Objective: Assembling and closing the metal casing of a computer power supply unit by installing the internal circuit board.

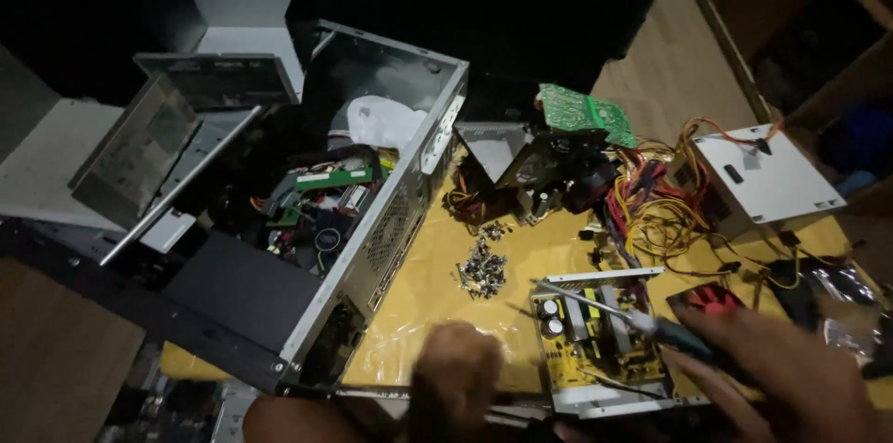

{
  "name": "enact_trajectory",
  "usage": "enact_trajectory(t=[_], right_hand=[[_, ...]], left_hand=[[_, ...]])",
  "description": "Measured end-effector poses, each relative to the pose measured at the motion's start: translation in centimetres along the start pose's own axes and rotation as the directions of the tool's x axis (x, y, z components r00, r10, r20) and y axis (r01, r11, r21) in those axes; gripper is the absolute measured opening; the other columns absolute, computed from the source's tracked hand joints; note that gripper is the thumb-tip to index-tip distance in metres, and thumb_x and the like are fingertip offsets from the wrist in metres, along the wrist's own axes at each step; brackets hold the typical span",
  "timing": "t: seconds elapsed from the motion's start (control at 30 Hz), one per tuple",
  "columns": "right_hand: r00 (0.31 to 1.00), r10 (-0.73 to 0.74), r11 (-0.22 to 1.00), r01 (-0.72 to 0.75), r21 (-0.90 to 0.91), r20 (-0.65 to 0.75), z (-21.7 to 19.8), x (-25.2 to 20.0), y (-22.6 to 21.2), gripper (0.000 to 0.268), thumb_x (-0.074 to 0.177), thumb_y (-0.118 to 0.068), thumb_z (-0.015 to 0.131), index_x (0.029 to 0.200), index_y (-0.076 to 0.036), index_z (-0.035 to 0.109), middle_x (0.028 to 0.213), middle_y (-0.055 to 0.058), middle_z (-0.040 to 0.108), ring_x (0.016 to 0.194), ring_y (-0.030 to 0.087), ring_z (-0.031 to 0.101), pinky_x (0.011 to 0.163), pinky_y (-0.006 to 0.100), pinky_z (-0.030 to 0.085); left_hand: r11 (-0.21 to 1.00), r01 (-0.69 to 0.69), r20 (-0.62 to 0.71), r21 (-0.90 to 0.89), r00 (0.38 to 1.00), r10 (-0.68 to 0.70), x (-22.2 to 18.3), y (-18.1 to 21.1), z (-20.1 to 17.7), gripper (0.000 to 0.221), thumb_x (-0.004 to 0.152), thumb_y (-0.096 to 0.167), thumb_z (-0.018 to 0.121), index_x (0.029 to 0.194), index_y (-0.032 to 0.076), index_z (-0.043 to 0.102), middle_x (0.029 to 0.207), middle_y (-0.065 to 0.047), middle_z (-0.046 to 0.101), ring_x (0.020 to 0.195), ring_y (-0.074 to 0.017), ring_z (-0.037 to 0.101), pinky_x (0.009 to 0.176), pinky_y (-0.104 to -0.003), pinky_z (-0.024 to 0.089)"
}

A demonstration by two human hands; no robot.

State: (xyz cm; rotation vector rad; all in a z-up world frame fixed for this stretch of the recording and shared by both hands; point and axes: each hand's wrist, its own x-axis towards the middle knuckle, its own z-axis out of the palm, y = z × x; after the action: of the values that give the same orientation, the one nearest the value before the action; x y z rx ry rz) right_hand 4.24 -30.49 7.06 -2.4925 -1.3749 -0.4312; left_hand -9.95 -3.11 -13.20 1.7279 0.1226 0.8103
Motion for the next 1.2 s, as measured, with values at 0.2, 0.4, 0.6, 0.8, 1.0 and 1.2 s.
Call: enact_trajectory(t=[0.2, 0.4, 0.6, 0.8, 1.0, 1.2], right_hand=[[0.131, 0.386, 0.682, -0.707, -0.187, 0.913, 6.0, -4.6, 3.1, 0.033, 0.095, -0.049, 0.066, 0.126, -0.047, 0.075, 0.099, -0.023, 0.096, 0.077, -0.008, 0.088, 0.081, 0.005, 0.074], [0.115, 0.472, 0.571, -0.795, -0.204, 0.874, 11.3, -10.0, 6.0, 0.019, 0.088, -0.049, 0.077, 0.104, -0.043, 0.085, 0.096, -0.021, 0.092, 0.092, -0.007, 0.082, 0.095, 0.011, 0.051], [-0.046, 0.362, -0.625, -0.753, 0.206, 0.931, 13.0, -11.9, 6.1, 0.059, 0.107, -0.017, 0.054, 0.112, 0.037, 0.076, 0.107, 0.050, 0.077, 0.101, 0.049, 0.068, 0.096, 0.039, 0.040], [0.161, 0.380, 0.428, -0.903, -0.019, 0.911, 14.3, -12.7, 8.4, 0.021, 0.089, -0.041, 0.078, 0.101, -0.031, 0.091, 0.094, -0.014, 0.091, 0.097, -0.003, 0.083, 0.093, 0.012, 0.045], [0.146, 0.354, 0.595, -0.797, -0.102, 0.924, 9.0, -6.6, 3.1, 0.037, 0.087, -0.056, 0.069, 0.120, -0.049, 0.084, 0.119, -0.020, 0.089, 0.116, -0.006, 0.082, 0.105, 0.014, 0.052], [-0.004, 0.307, 0.262, -0.961, -0.089, 0.952, 10.3, -6.9, 4.7, 0.033, 0.103, -0.035, 0.058, 0.108, -0.019, 0.087, 0.093, 0.003, 0.082, 0.087, 0.015, 0.077, 0.085, 0.023, 0.047]], left_hand=[[0.826, 0.003, 0.087, 0.564, 0.994, -0.063, 6.0, 6.8, -4.2, 0.015, 0.093, 0.007, 0.061, 0.104, 0.002, 0.071, 0.094, -0.011, 0.073, 0.086, -0.0244, 0.063, 0.073, -0.037, 0.051], [0.745, 0.116, 0.144, 0.657, 0.950, -0.276, 7.2, 5.3, -2.3, 0.024, 0.100, 0.016, 0.055, 0.116, 0.008, 0.071, 0.099, -0.010, 0.069, 0.089, -0.0218, 0.062, 0.072, -0.032, 0.056], [0.709, 0.018, 0.128, 0.705, 0.980, -0.153, 7.4, 4.6, -1.8, 0.024, 0.088, 0.011, 0.075, 0.112, 0.008, 0.077, 0.092, -0.007, 0.070, 0.084, -0.0212, 0.065, 0.063, -0.028, 0.061], [0.909, 0.382, 0.006, 0.167, 0.921, -0.389, 8.0, 9.1, -1.2, 0.016, 0.089, 0.013, 0.070, 0.101, 0.007, 0.079, 0.101, -0.005, 0.076, 0.091, -0.0161, 0.070, 0.077, -0.026, 0.063], [0.367, 0.483, 0.239, -0.795, 0.806, -0.542, 6.3, 12.6, 0.9, 0.005, 0.090, -0.002, 0.068, 0.093, -0.006, 0.070, 0.090, -0.024, 0.076, 0.077, -0.0321, 0.070, 0.066, -0.044, 0.060], [0.174, 0.599, 0.314, -0.782, 0.620, -0.719, 6.1, 13.7, 2.5, 0.010, 0.090, -0.001, 0.067, 0.096, -0.009, 0.065, 0.095, -0.026, 0.071, 0.068, -0.0357, 0.065, 0.068, -0.047, 0.060]])
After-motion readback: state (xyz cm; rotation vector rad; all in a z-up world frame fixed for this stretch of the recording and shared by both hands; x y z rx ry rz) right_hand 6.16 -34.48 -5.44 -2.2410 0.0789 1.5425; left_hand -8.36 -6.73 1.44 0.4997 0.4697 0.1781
